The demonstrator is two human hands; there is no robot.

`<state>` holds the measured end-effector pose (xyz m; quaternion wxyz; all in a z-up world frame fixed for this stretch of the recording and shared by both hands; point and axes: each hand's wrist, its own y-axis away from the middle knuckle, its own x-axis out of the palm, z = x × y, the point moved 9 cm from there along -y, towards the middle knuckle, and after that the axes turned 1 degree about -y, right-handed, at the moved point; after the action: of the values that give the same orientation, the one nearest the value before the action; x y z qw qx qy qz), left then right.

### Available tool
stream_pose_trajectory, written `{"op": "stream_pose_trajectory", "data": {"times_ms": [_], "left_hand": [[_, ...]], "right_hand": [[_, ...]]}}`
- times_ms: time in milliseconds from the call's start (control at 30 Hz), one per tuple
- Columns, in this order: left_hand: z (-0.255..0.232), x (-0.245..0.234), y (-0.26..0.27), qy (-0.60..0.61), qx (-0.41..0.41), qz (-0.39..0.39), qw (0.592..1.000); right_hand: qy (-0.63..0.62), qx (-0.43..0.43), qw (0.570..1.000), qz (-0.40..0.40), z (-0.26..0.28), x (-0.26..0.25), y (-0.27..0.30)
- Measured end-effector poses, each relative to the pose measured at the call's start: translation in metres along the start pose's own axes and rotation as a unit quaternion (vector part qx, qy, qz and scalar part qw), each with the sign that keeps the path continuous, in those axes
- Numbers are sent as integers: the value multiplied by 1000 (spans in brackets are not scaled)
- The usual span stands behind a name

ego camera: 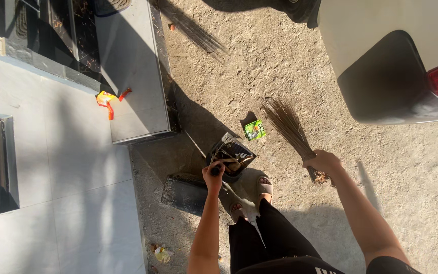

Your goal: The person sweeps dried leaves and trash from the ground into a dustpan using a stick broom and then empties the debris into a black trash bin.

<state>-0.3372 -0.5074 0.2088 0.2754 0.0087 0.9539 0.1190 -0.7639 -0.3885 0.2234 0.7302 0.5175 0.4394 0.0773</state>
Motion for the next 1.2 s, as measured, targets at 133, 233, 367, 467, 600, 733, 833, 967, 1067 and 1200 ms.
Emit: {"op": "stream_pose_trajectory", "data": {"times_ms": [133, 233, 367, 467, 600, 733, 833, 967, 1067, 1200], "left_hand": [[10, 11, 8, -55, -24, -20, 998], [27, 10, 17, -62, -50, -36, 996], [43, 10, 17, -70, -92, -16, 993], [40, -1, 17, -55, -85, -6, 995], [52, -6, 29, 67, -186, 37, 980], [48, -21, 35, 103, -191, -28, 976], [39, -32, 33, 166, -194, -75, 964], [28, -35, 19, 168, -214, -97, 957], [14, -16, 4, 194, -219, -60, 954], [-9, 16, -9, 157, -203, 4, 966]], "right_hand": [[-181, 7, 983, 1, 29, 13, -39], [-252, -12, 968, 2, 61, 35, -47], [-119, -3, 990, 70, 80, 73, -41], [-58, -11, 994, 87, 65, 91, -22], [-125, -23, 982, 137, 17, 94, 0], [-56, -15, 990, 128, -17, 81, 8], [-28, 1, 993, 115, -27, 75, 12], [-168, -24, 983, 69, -17, 56, 0], [-242, -32, 969, 46, 0, 53, -20], [-293, -30, 956, 14, 24, 50, -45]]}}
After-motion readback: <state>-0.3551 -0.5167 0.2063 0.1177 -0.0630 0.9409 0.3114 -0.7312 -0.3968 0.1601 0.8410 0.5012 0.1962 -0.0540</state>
